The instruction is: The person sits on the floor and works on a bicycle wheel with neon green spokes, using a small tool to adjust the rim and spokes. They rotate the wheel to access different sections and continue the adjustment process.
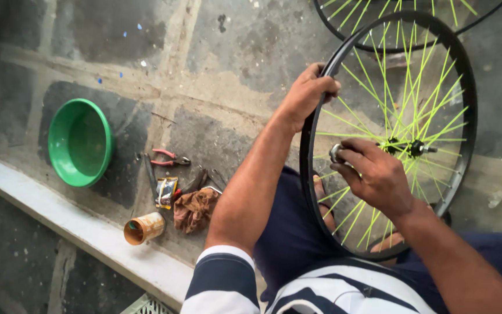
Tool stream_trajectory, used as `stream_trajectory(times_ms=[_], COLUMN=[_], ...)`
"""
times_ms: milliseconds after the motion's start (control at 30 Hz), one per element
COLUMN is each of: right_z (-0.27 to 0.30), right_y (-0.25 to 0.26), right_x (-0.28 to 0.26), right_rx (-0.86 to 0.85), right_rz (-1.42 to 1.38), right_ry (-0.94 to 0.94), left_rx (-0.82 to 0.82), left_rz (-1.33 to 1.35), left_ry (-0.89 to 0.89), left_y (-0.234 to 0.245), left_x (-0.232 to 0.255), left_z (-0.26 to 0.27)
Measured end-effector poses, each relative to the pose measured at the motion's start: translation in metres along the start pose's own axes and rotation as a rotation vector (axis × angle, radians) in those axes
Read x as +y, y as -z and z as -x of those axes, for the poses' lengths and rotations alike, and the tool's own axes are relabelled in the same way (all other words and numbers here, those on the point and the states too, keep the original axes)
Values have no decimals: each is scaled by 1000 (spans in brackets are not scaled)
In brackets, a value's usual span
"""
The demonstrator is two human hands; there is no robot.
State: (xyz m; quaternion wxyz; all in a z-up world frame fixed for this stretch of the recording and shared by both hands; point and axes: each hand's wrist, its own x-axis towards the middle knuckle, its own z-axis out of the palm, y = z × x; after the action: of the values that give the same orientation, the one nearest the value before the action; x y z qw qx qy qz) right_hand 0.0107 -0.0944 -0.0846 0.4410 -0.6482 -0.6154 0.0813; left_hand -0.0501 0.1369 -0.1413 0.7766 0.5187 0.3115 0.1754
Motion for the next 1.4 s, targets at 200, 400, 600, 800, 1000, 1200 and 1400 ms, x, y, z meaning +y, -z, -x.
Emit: stream_trajectory(times_ms=[200, 400, 600, 800, 1000, 1200, 1400], right_z=[-8, -20, -16, -16, -14, -37, -20], right_y=[-14, -26, -44, -35, -43, -30, -37], right_x=[10, 34, 26, 14, 4, 23, 17], right_rx=[-106, -355, -138, -134, -150, -544, -206], right_rz=[-77, -491, 14, -181, -98, -440, -44], right_ry=[3, -346, 160, 45, -277, -339, -57], left_rx=[50, 42, 51, 72, 86, 69, 72], left_rz=[-31, 56, 85, 84, 38, 21, 46], left_ry=[35, 57, 88, 102, 87, 55, 61], left_y=[-7, -15, -16, -16, -18, -15, -16], left_x=[6, 13, 18, 20, 7, 10, 12], left_z=[3, 6, 5, 6, 5, 5, 2])
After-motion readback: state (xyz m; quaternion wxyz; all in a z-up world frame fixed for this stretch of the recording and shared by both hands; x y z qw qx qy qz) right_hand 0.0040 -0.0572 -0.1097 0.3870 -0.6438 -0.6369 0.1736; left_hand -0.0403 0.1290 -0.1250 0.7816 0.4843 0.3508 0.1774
